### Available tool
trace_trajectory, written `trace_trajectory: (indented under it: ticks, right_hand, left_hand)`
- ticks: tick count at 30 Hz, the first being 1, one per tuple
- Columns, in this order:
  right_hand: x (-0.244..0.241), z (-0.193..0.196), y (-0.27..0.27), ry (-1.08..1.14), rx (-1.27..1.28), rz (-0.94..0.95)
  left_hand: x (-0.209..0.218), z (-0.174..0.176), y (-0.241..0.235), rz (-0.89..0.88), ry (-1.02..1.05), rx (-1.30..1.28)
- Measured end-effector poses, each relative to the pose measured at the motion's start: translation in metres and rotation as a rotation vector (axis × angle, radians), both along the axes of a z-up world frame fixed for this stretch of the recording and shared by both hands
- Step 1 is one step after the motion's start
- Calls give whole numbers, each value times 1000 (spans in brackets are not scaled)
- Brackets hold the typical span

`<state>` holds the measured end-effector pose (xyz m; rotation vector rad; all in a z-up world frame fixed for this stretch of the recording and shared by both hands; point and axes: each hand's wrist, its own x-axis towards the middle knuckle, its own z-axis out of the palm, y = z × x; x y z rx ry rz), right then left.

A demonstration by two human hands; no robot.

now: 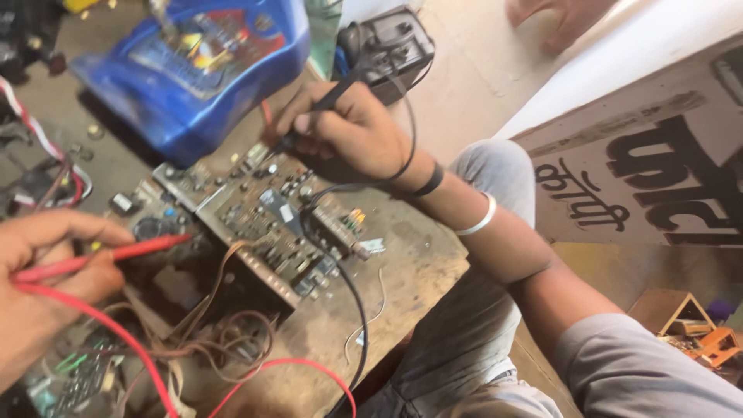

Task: The person uses a multimeter to test points on a disassembled circuit board. They hold the red and black probes and touch various components and solder points while seated at a workbench.

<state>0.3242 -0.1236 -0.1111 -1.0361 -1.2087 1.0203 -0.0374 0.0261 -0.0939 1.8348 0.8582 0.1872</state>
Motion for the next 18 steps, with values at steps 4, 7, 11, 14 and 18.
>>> trace_trajectory:
  ticks: [4, 7, 11, 14, 18]
  right_hand:
    - [-4, 7, 1, 19, -40, 13]
    - [-4, 8, 2, -33, 17, 10]
    - [-2, 9, -2, 17, -45, 2]
    - [-14, 15, -7, 238, -13, 83]
    - [-9, 19, -7, -16, -65, -60]
  left_hand:
    - [-3, -4, 5, -17, 42, 120]
    - [2, 22, -3, 2, 225, 154]
    - [22, 62, -12, 16, 295, 156]
    - [34, 78, -16, -93, -20, 115]
    - [40, 89, -20, -45, 118, 419]
